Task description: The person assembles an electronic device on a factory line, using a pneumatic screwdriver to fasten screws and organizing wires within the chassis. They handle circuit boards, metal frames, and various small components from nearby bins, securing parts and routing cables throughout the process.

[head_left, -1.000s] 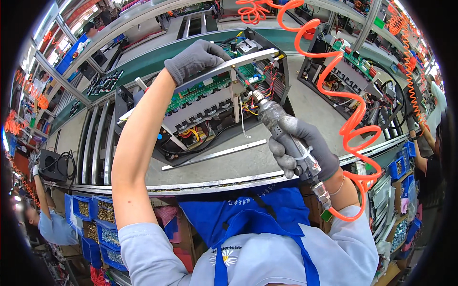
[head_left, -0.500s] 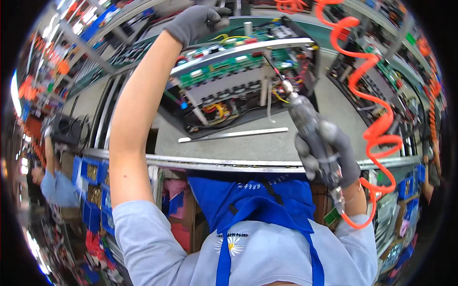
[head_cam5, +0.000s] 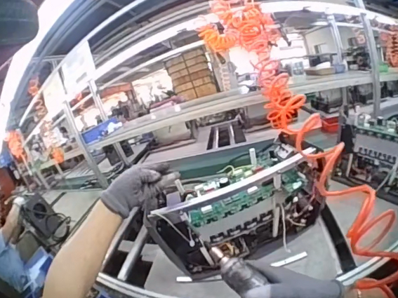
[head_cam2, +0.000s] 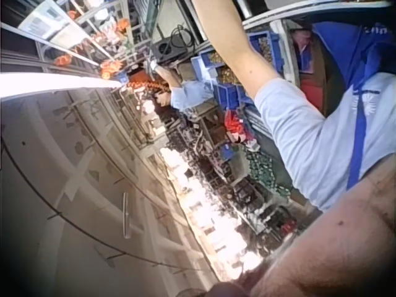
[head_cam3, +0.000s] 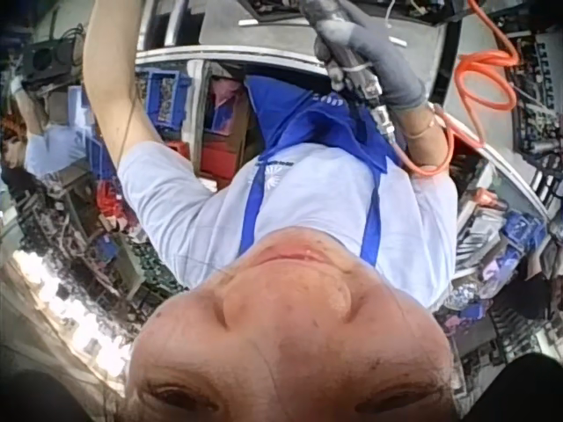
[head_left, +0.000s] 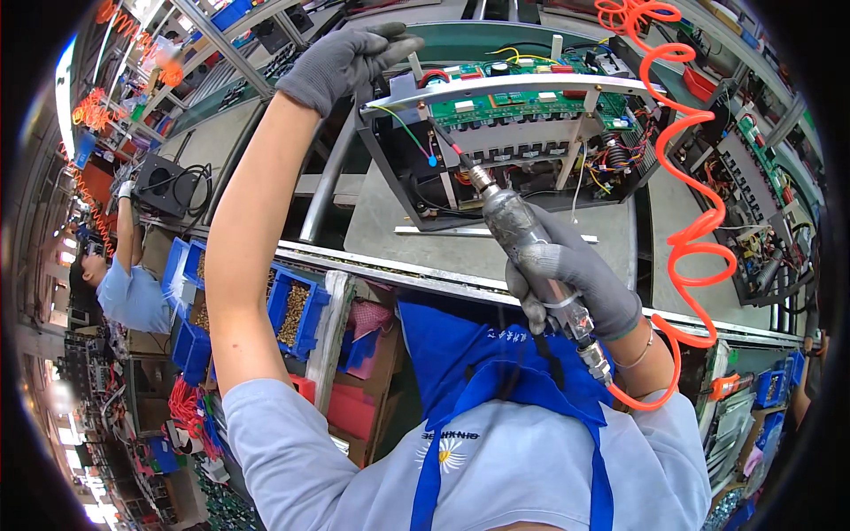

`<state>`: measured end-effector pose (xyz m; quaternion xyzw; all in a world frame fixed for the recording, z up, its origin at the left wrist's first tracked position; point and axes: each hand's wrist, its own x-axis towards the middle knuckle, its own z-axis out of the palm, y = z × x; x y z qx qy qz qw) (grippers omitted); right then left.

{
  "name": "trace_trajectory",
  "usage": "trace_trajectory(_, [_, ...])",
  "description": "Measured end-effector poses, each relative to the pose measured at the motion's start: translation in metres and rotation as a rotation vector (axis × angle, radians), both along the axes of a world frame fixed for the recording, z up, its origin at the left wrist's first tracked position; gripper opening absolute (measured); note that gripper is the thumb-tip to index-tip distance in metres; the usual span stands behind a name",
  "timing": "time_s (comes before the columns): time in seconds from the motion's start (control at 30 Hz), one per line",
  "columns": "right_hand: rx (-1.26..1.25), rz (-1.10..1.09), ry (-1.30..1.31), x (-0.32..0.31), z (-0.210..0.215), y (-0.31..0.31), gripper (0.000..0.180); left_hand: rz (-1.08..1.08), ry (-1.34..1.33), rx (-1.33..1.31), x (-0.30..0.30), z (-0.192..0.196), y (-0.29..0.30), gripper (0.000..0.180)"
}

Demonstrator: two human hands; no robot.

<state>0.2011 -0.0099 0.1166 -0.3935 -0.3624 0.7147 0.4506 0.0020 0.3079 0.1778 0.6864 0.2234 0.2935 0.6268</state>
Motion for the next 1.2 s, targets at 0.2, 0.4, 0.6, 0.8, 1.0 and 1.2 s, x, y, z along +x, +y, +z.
trace_trajectory(0.2, [-0.005, -0.072, 0.007, -0.013, 0.002, 0.007, 0.064, -0.208, 0.112, 0.214, -0.006, 0.006, -0.015, 0.049])
trace_trajectory(0.4, [-0.011, -0.087, -0.037, -0.023, 0.005, 0.010, 0.069, -0.121, 0.382, 0.710, -0.006, -0.006, -0.011, 0.029])
trace_trajectory(0.6, [0.166, -0.190, -0.396, -0.043, -0.018, 0.015, 0.080, -0.232, 0.577, 0.756, -0.001, -0.011, 0.001, 0.029])
trace_trajectory(0.8, [0.028, -0.109, -0.015, -0.053, -0.015, 0.011, 0.057, -0.248, 0.557, 0.744, -0.007, -0.014, 0.012, 0.031])
trace_trajectory(1.0, [-0.085, -0.091, 0.697, -0.076, -0.031, 0.005, 0.040, -0.237, 0.630, 0.749, -0.004, -0.009, 0.004, 0.033])
trace_trajectory(1.2, [-0.133, -0.156, 0.708, -0.092, -0.016, 0.006, 0.041, -0.314, 0.563, 0.693, -0.007, -0.004, 0.013, 0.038])
